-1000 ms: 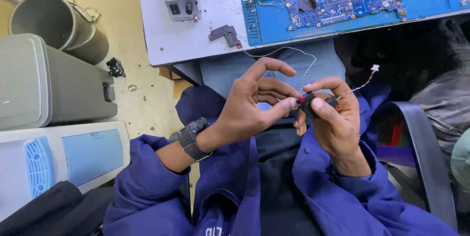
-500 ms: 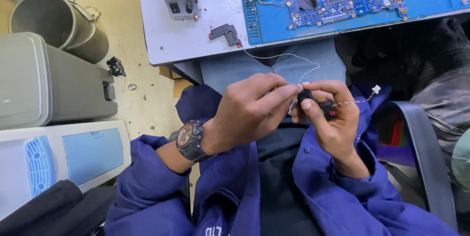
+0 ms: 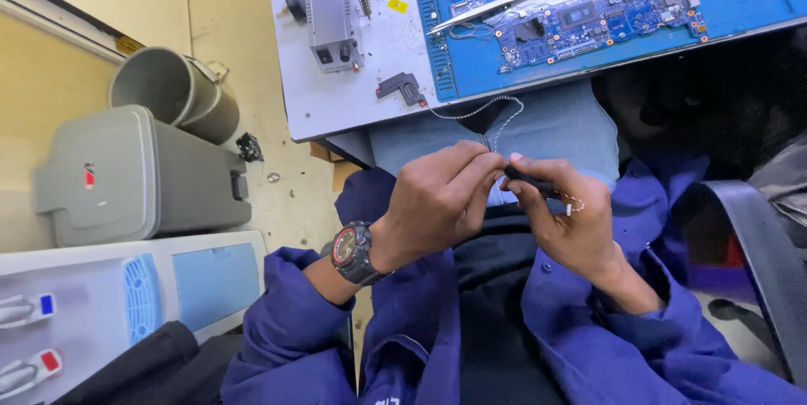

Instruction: The person uses a hot air gun on a circuit board, then picks up a small black component with wires. They use tweezers to carefully adjust and manipulate the wires and internal parts of the component while holding it in their lap.

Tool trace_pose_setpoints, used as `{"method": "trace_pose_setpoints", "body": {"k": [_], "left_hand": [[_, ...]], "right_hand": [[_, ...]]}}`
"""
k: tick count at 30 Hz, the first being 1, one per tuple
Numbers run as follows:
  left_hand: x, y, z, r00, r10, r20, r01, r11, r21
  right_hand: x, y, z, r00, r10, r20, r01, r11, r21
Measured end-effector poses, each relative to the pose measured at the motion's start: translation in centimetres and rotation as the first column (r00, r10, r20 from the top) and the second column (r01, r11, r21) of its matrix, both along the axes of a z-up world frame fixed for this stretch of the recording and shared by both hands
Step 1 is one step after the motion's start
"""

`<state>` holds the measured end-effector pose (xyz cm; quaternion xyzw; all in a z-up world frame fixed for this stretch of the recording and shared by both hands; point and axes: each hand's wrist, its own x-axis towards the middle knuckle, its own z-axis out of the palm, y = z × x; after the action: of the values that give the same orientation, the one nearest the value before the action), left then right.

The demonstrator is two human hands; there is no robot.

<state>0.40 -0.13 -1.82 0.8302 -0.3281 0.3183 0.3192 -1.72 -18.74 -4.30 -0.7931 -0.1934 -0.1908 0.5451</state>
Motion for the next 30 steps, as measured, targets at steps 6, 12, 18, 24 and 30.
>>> {"method": "trace_pose_setpoints", "body": {"k": [6,12,18,24,30], "left_hand": [[-0.1,-0.9,0.7,0.970,-0.050,-0.238,0.011,0.986,-0.165],[3.7,1.6,4.9,0.946,0.018,-0.325,-0.088,0.975,-0.203],[6.9,5.9,5.5,0.855,0.514,-0.073,-0.437,0.789,0.431],[5.6,8.2,3.4,0.679,0.672,-0.295,-0.436,0.692,0.575],[5.6,11.0,-0.4,0.680,0.696,-0.229,-0.450,0.643,0.620]], "right_hand": [[0.3,-0.4,0.1,0.999,0.022,-0.025,-0.018,0.992,0.124],[1.2,-1.5,0.7,0.997,0.056,-0.045,-0.047,0.983,0.177],[1.2,-3.2,0.6,0.987,0.144,-0.072,-0.122,0.961,0.250],[1.1,-4.2,0.4,0.972,0.172,-0.162,-0.122,0.951,0.283],[0.7,-3.7,0.4,0.897,0.359,-0.257,-0.209,0.858,0.468]]}}
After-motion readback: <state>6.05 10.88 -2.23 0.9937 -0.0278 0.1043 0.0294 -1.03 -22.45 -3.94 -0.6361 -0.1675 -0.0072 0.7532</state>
